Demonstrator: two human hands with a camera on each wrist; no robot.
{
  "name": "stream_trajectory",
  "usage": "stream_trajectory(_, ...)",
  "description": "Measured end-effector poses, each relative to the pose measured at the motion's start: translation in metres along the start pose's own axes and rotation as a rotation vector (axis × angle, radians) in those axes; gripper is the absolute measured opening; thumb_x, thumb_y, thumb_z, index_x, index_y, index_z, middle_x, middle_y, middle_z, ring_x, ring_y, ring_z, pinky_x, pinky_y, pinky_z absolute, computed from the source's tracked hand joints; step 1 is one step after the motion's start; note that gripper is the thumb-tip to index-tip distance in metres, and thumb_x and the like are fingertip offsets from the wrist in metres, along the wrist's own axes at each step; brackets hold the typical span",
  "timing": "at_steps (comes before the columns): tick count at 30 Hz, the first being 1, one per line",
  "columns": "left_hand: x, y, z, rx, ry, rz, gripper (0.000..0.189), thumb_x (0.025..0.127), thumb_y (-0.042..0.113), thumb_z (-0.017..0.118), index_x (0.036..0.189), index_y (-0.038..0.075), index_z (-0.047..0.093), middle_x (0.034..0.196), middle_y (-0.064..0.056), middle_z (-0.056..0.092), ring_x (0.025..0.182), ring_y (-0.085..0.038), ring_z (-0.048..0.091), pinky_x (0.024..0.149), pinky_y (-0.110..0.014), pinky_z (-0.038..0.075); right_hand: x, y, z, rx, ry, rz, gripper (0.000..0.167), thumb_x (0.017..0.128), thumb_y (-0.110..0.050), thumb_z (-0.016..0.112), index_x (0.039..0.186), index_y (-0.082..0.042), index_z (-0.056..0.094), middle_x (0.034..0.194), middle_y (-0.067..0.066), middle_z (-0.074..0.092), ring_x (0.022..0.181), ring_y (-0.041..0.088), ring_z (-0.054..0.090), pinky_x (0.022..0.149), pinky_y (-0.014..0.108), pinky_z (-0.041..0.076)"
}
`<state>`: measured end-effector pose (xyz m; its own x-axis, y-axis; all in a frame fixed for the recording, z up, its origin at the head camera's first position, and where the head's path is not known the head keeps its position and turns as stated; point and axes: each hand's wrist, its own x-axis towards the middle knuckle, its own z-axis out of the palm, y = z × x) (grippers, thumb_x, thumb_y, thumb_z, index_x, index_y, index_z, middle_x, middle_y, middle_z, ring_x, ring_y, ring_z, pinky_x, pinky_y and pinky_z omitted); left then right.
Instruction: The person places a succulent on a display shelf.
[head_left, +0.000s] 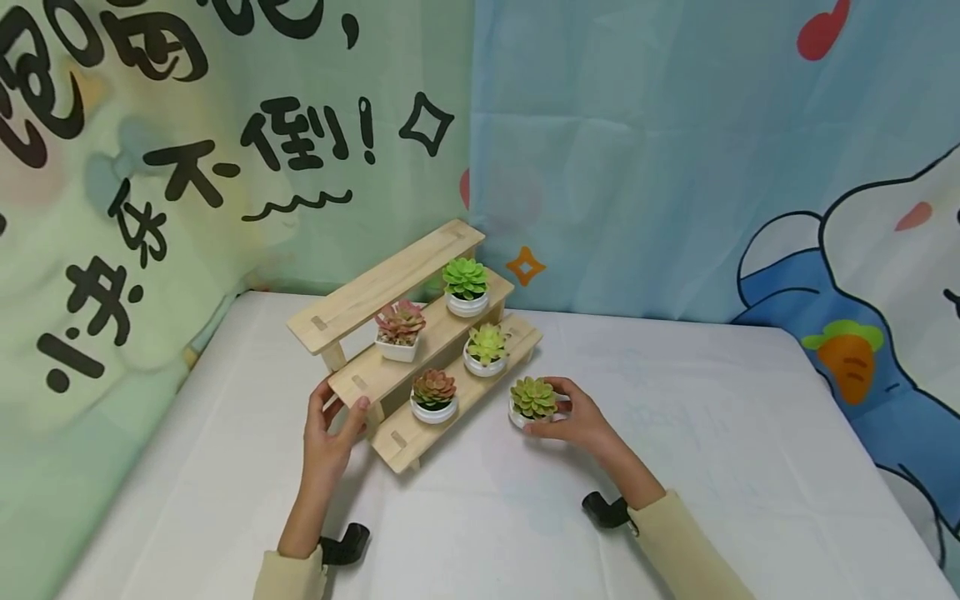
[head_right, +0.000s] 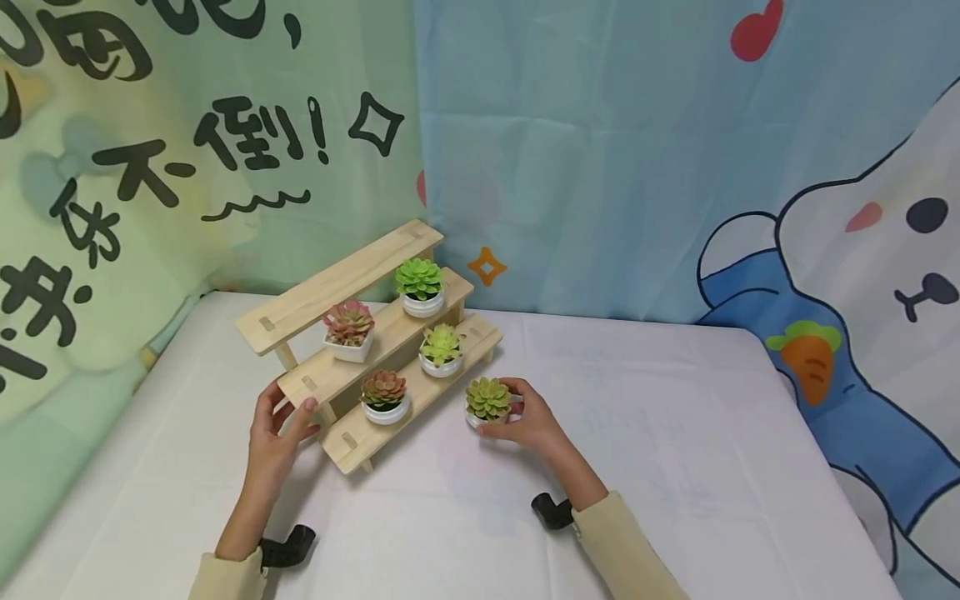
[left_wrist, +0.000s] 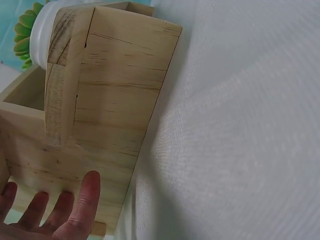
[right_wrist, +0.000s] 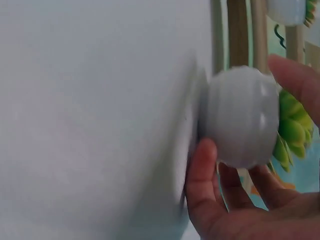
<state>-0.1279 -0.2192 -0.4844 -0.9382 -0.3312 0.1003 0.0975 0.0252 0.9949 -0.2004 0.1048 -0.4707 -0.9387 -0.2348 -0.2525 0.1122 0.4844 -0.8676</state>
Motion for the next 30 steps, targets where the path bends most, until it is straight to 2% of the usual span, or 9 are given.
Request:
stream_trajectory(6,0.0,-0.001,-0.001,-0.007,0.004,-0.008,0.059,0.095,0.004,0.06,0.146,-0.003,0.03,0.143,-0.022,0.036,0.131,-0.035,0.041,0.076,-0.016,0.053,0.003,0.003,0.005,-0.061,0.039,-0.021,0.08,0.08,-0.019,0.081,0.143,0.003,0.037,0.14,0.024,0.042,0.118,0.037,0.046,0.088,0.04,0.046)
stream_trajectory(13,0.001,0.0,-0.001,0.0,0.002,-0.008,0.059,0.095,0.005,0.06,0.145,-0.003,0.03,0.142,-0.022,0.037,0.132,-0.036,0.041,0.076,-0.016,0.053,0.006,0.006,0.004,-0.06,0.055,-0.011,0.079,0.079,-0.019,0.082,0.142,0.002,0.04,0.14,0.024,0.043,0.118,0.037,0.045,0.089,0.042,0.045)
stream_trajectory(23,0.002,-0.002,0.0,-0.001,-0.008,-0.01,0.06,0.095,0.005,0.06,0.146,-0.003,0.029,0.143,-0.023,0.036,0.132,-0.036,0.041,0.076,-0.017,0.053,0.001,0.004,0.002,0.025,0.147,0.015,0.074,0.08,-0.019,0.081,0.141,-0.001,0.043,0.139,0.02,0.044,0.112,0.031,0.046,0.085,0.037,0.046)
stream_trajectory(30,0.001,-0.002,0.0,0.002,-0.005,-0.015,0.061,0.095,0.005,0.06,0.147,-0.003,0.028,0.145,-0.023,0.035,0.132,-0.036,0.04,0.075,-0.015,0.052,-0.002,-0.005,-0.005,0.062,0.2,-0.036,0.075,0.082,-0.021,0.079,0.144,-0.003,0.041,0.135,0.018,0.048,0.111,0.027,0.048,0.082,0.028,0.047)
